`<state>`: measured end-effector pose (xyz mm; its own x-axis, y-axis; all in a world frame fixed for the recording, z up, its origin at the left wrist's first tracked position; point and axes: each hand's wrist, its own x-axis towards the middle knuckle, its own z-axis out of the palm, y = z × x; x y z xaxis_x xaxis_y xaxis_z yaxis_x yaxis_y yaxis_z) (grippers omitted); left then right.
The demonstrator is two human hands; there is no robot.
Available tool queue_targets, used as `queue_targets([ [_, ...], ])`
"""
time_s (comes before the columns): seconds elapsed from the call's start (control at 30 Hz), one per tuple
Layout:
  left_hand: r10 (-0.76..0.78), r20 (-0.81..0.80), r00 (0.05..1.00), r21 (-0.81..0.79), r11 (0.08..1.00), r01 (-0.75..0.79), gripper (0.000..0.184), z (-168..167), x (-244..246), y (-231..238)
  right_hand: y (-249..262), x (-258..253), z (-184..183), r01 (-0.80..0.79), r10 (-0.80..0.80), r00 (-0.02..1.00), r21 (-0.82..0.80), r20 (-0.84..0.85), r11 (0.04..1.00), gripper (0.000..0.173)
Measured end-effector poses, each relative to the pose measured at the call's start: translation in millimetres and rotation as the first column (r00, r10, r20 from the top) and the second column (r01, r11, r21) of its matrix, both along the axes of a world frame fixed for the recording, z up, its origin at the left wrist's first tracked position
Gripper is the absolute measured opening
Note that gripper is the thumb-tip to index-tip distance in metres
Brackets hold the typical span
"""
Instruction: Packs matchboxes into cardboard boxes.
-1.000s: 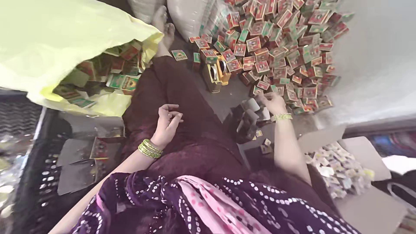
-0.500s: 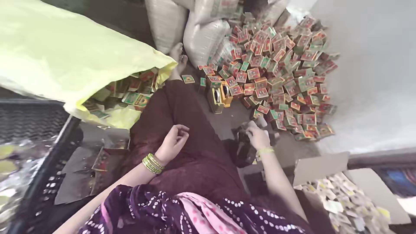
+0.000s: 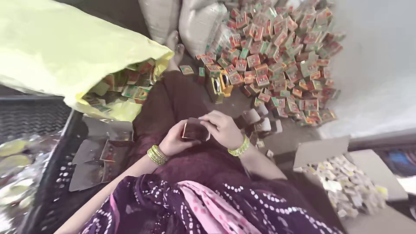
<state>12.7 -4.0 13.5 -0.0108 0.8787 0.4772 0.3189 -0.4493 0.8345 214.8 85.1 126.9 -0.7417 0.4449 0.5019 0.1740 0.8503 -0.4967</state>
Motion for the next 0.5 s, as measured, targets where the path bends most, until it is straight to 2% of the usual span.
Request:
queue_targets([
  [0.07,-0.046,0.095,0.994,-0.034,0.998,0.049,0.077,-0.9,-0.6,-2.2,0.1,7.5,4.1,0.038,-0.038,0.999,0.029,0.010,0.999,0.019],
  [0.13,-0.019,0.190,0.982,-0.094,0.995,0.037,0.083,-4.0,-0.9,-3.8,10.5,32.9,16.6,0.210,-0.215,0.976,0.120,0.034,0.970,0.021],
  [0.17,0.004,0.221,0.975,-0.122,0.992,0.023,0.088,-4.9,-0.4,-5.0,17.5,52.6,24.0,0.335,-0.349,0.934,0.154,0.080,0.930,0.023],
  [0.2,0.020,0.238,0.971,-0.149,0.989,0.017,0.092,-5.9,-0.6,-5.4,24.2,75.2,31.7,0.469,-0.498,0.851,0.182,0.170,0.864,0.024],
  [0.27,0.052,0.233,0.971,-0.192,0.981,-0.007,0.096,-7.9,-0.8,-4.4,39.8,122.6,36.9,0.667,-0.701,0.565,0.260,0.435,0.699,0.025],
  [0.3,0.059,0.241,0.969,-0.208,0.978,-0.008,0.097,-8.4,-1.0,-3.2,46.6,143.4,34.0,0.721,-0.708,0.399,0.278,0.583,0.635,0.025],
  [0.37,0.073,0.275,0.959,-0.225,0.974,-0.009,0.098,-8.2,0.6,-2.0,55.7,178.4,12.0,0.795,-0.562,0.163,0.229,0.811,0.561,0.024],
  [0.43,0.066,0.327,0.943,-0.197,0.980,0.000,0.096,-7.3,3.6,-0.1,62.1,209.1,-35.5,0.834,-0.390,0.054,0.173,0.919,0.524,0.026],
  [0.5,0.040,0.361,0.932,-0.184,0.983,0.029,0.095,-5.6,5.4,0.9,61.0,225.2,-84.1,0.886,-0.298,0.017,0.123,0.954,0.446,0.037],
])
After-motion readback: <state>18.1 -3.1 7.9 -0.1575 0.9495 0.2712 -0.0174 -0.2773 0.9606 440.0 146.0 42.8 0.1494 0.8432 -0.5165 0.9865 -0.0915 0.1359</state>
